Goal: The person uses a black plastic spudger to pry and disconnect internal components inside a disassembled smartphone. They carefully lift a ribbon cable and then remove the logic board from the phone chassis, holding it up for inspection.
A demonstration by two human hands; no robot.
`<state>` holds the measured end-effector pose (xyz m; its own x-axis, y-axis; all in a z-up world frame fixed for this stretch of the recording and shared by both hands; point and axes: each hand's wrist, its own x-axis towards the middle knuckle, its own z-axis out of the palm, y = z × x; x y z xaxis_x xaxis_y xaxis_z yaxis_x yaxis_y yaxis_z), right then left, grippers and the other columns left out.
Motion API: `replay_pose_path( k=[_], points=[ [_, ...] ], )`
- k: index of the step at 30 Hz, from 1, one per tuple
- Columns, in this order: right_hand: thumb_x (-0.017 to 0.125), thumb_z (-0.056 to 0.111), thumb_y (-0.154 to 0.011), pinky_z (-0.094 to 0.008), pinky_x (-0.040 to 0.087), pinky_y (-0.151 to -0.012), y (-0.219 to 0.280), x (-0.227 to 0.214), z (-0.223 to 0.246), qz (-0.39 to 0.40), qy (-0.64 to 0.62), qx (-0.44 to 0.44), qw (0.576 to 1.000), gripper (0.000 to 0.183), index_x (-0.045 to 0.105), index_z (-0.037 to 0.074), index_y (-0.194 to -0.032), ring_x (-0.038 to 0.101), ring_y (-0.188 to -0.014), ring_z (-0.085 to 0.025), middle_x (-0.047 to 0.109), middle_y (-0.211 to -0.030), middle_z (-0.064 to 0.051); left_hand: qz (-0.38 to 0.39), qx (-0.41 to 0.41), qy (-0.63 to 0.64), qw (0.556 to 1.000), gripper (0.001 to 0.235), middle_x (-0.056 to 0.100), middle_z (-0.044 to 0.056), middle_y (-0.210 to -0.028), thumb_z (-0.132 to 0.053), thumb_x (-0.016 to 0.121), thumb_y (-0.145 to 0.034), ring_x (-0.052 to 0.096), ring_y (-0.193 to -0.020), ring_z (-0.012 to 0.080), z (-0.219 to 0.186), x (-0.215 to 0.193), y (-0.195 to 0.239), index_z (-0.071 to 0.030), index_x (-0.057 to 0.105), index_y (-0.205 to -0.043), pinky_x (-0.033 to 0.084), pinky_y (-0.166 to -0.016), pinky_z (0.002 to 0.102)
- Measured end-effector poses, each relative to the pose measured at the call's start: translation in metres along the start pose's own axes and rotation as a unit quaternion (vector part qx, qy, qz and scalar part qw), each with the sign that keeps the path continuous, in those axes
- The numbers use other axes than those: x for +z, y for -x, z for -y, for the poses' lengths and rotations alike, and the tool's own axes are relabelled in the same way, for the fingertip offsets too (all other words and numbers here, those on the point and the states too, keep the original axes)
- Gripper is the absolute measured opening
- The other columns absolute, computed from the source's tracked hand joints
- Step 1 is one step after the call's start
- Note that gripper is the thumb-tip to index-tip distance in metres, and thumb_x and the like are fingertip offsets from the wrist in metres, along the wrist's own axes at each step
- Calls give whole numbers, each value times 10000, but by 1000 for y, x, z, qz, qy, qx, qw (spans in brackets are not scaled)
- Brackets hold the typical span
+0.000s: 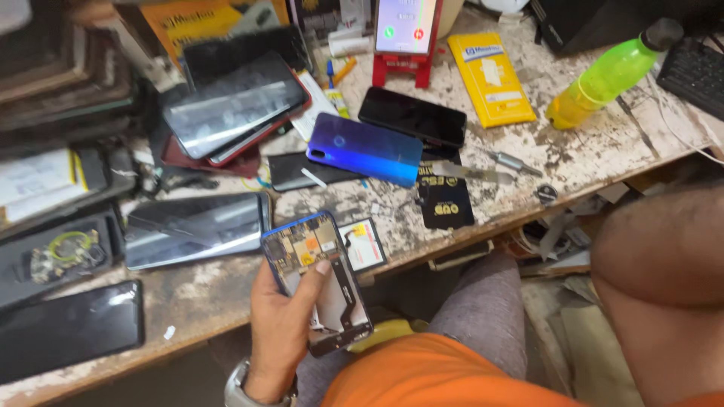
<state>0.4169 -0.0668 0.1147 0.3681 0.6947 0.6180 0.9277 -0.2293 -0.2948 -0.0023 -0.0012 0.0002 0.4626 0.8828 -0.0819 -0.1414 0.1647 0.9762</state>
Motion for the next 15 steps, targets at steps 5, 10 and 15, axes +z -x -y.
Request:
replay_pose_path(
  k=[5, 10, 15],
  points=[
    [593, 83, -993, -466, 495, -1061, -20, 4, 2, 17, -20, -23, 999, 219, 599, 65, -1211, 648, -1180, -297, 714, -1243, -119, -19, -23, 30, 999, 283, 766, 79, -1059, -60, 690, -907, 708, -903, 128, 12, 1, 4, -8, 665, -1185, 583, -792, 295],
    [600, 58, -973, -464, 478, -1061, -63, 28, 30, -9, -76, -59, 995, 231, 600, 70, -1203, 635, -1191, -293, 711, -1252, -108, -49, -23, -4, 999, 370, 764, 117, -1081, -85, 748, -879, 699, -918, 159, 37, -12, -4, 19, 649, -1220, 561, -822, 349],
    [607, 33, -953, -462, 462, -1062, -122, 22, 33, -76, -58, -98, 991, 246, 602, 74, -1195, 623, -1202, -289, 707, -1262, -97, -36, 24, -25, 999, 497, 805, 149, -1119, -108, 769, -802, 756, -1035, 200, 94, -25, -22, 4, 648, -1271, 555, -959, 353]
  ],
)
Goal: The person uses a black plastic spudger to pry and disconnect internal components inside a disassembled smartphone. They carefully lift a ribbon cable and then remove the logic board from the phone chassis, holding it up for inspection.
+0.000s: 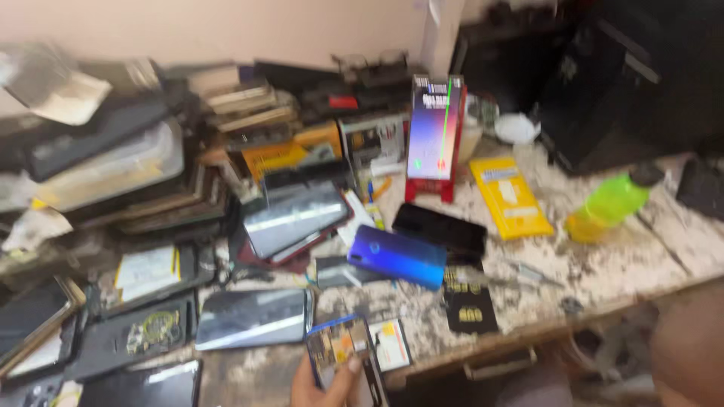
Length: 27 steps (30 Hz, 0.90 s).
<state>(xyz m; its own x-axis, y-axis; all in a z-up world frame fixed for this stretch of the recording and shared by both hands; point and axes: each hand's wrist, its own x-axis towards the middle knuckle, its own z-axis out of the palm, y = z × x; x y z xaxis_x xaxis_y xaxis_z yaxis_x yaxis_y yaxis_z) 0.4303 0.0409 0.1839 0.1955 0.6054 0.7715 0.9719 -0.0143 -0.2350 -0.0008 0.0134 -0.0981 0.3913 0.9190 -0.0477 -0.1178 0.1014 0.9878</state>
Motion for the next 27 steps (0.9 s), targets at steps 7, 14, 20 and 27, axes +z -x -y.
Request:
replay_pose_path(
  k=[7, 14, 20, 27],
  points=[
    [617, -1, -924, -458, 440, -1062, 17, -18, 28, -37, -34, -37, 998, 273, 603, 80, -1184, 605, -1217, -283, 702, -1275, -83, -7, -11, -40, 999, 446, 797, 170, -1123, -58, 770, -819, 729, -1052, 231, 37, -23, -5, 22, 681, -1248, 542, -966, 380],
    [627, -36, -895, -455, 417, -1063, -8, -67, 56, -194, -74, -186, 960, 304, 605, 86, -1173, 588, -1233, -278, 698, -1288, -68, -16, 49, -49, 997, 481, 793, 180, -1126, -49, 761, -805, 732, -1049, 245, 39, -11, -110, 22, 659, -1270, 547, -959, 393],
    [635, -66, -871, -453, 398, -1064, 72, -3, 75, -28, -102, -204, 973, 333, 607, 91, -1163, 573, -1246, -273, 694, -1300, -55, -45, -23, -38, 998, 511, 790, 187, -1129, -42, 754, -794, 735, -1047, 256, 88, -23, -40, 22, 641, -1288, 552, -953, 405],
    [604, 69, -855, -412, 402, -920, 94, 84, 30, 165, 39, -222, 960, 335, 648, 113, -1183, 559, -1143, -250, 664, -1286, -55, -39, -13, -29, 999, 546, 786, 197, -1132, -34, 746, -780, 738, -1045, 270, 90, -18, -49, 21, 620, -1309, 557, -947, 418]
  ],
)
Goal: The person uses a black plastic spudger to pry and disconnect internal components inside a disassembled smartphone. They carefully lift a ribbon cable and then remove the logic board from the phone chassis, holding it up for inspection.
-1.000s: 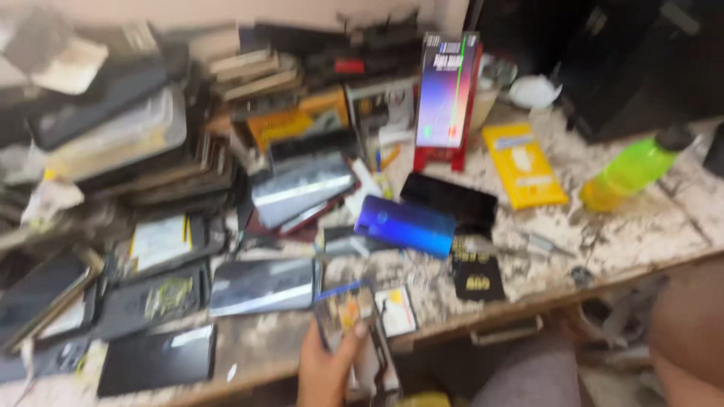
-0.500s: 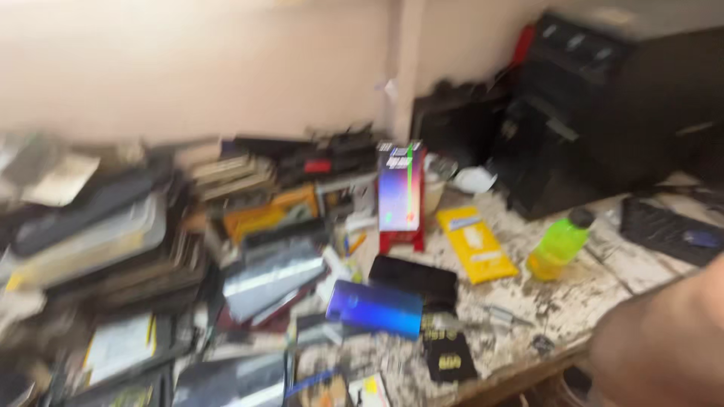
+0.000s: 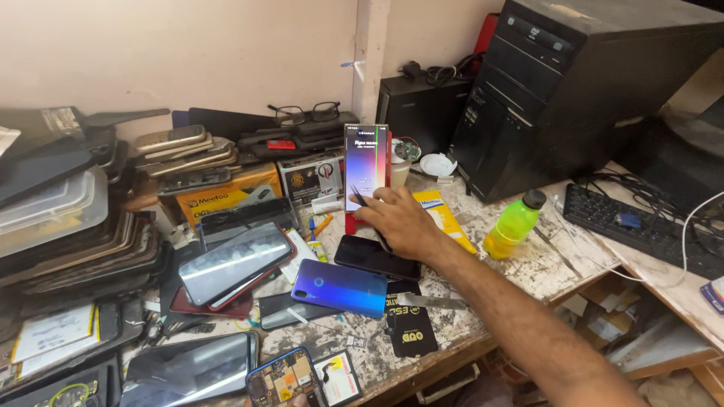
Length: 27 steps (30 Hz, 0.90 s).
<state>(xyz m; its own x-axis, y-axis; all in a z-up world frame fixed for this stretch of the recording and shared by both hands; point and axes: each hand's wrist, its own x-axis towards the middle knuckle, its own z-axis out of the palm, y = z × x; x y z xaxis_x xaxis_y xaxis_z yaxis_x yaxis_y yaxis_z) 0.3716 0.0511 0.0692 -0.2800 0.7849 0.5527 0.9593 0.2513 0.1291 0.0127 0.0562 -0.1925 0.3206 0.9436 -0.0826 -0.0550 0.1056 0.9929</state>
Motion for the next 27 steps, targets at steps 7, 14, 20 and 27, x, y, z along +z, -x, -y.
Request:
replay_pose_path(
  k=[7, 14, 20, 27],
  points=[
    [574, 77, -903, -399, 407, -899, 17, 9, -20, 122, 61, 28, 990, 316, 652, 136, -1204, 574, -1117, -215, 653, -1294, -21, 10, 2, 8, 1000, 581, 782, 206, -1135, -26, 737, -767, 742, -1042, 284, 0, -11, 0, 21, 599, -1330, 563, -940, 432],
    [590, 94, -853, -414, 399, -953, 37, -3, -21, 39, 75, 36, 996, 347, 655, 128, -1193, 552, -1212, -247, 626, -1369, -34, 19, 60, 5, 998, 606, 775, 198, -1151, 7, 731, -757, 743, -1078, 268, 1, -11, 3, 25, 579, -1343, 558, -969, 417],
    [605, 58, -857, -405, 403, -939, 15, 6, -17, 32, 43, 14, 998, 344, 645, 111, -1194, 549, -1193, -241, 613, -1413, -49, -12, 32, -33, 999, 558, 788, 191, -1120, 28, 715, -772, 748, -1066, 263, -4, -10, 6, 14, 600, -1318, 562, -972, 419],
    [602, 40, -870, -408, 401, -898, -4, 16, -16, 57, 53, 30, 996, 345, 646, 114, -1203, 547, -1181, -251, 627, -1362, -41, -18, 11, -35, 999, 552, 799, 196, -1097, 51, 728, -761, 761, -1053, 262, -7, -6, 3, 12, 616, -1300, 559, -984, 421]
  ],
)
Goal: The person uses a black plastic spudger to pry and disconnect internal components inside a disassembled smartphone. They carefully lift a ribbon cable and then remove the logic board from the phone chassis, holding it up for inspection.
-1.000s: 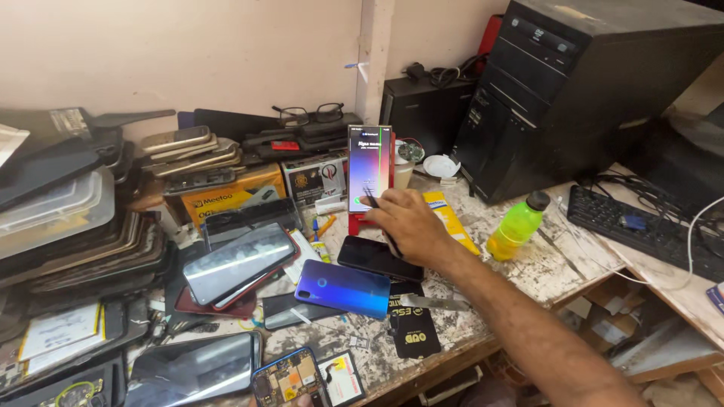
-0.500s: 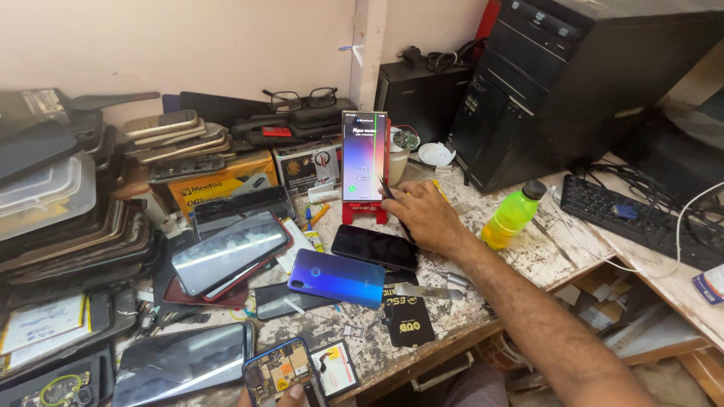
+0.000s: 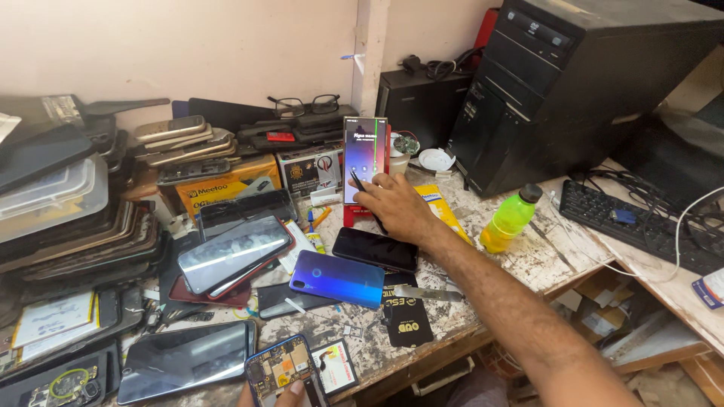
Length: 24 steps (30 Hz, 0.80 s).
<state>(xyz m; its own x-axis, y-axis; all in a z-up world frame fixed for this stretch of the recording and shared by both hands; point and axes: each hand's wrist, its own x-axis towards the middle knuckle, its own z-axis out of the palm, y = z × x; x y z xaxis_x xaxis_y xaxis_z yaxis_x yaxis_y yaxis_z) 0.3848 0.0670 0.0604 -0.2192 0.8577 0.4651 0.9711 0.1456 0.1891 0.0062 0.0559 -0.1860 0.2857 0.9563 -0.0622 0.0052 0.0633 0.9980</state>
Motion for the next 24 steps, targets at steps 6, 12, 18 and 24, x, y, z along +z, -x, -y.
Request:
replay_pose_path(
  k=[6, 12, 18, 24],
  points=[
    [585, 50, -864, -418, 403, -930, 14, -26, 6, -112, -108, 32, 987, 295, 640, 104, -1149, 547, -1102, -247, 683, -1321, -51, -2, -20, 42, 999, 566, 796, 186, -1092, 42, 725, -756, 758, -1026, 267, -18, 2, 7, -14, 615, -1308, 569, -939, 450],
    [453, 283, -1132, -410, 497, -998, 84, -41, 47, -256, -583, 136, 759, 292, 601, 59, -1248, 621, -1113, -253, 690, -1201, -128, 18, -8, 30, 999, 495, 813, 186, -1115, 12, 753, -783, 751, -1068, 237, -52, 4, 26, 6, 686, -1273, 522, -998, 370],
    [502, 277, -1071, -436, 511, -960, 138, -40, 135, -239, -776, 199, 549, 410, 569, -30, -1335, 632, -1055, -265, 655, -1117, -166, 62, -41, 74, 994, 461, 796, 133, -1114, -64, 749, -812, 731, -1016, 179, -127, 16, 41, 1, 666, -1261, 551, -931, 352],
    [656, -115, -998, -485, 577, -1014, 166, -34, 195, -187, -793, 226, 533, 262, 598, -69, -1249, 709, -1088, -320, 674, -1168, -238, 102, -50, 108, 988, 343, 763, 82, -1064, -114, 717, -914, 686, -915, 124, -178, 25, 63, 17, 675, -1229, 570, -804, 299]
  ],
)
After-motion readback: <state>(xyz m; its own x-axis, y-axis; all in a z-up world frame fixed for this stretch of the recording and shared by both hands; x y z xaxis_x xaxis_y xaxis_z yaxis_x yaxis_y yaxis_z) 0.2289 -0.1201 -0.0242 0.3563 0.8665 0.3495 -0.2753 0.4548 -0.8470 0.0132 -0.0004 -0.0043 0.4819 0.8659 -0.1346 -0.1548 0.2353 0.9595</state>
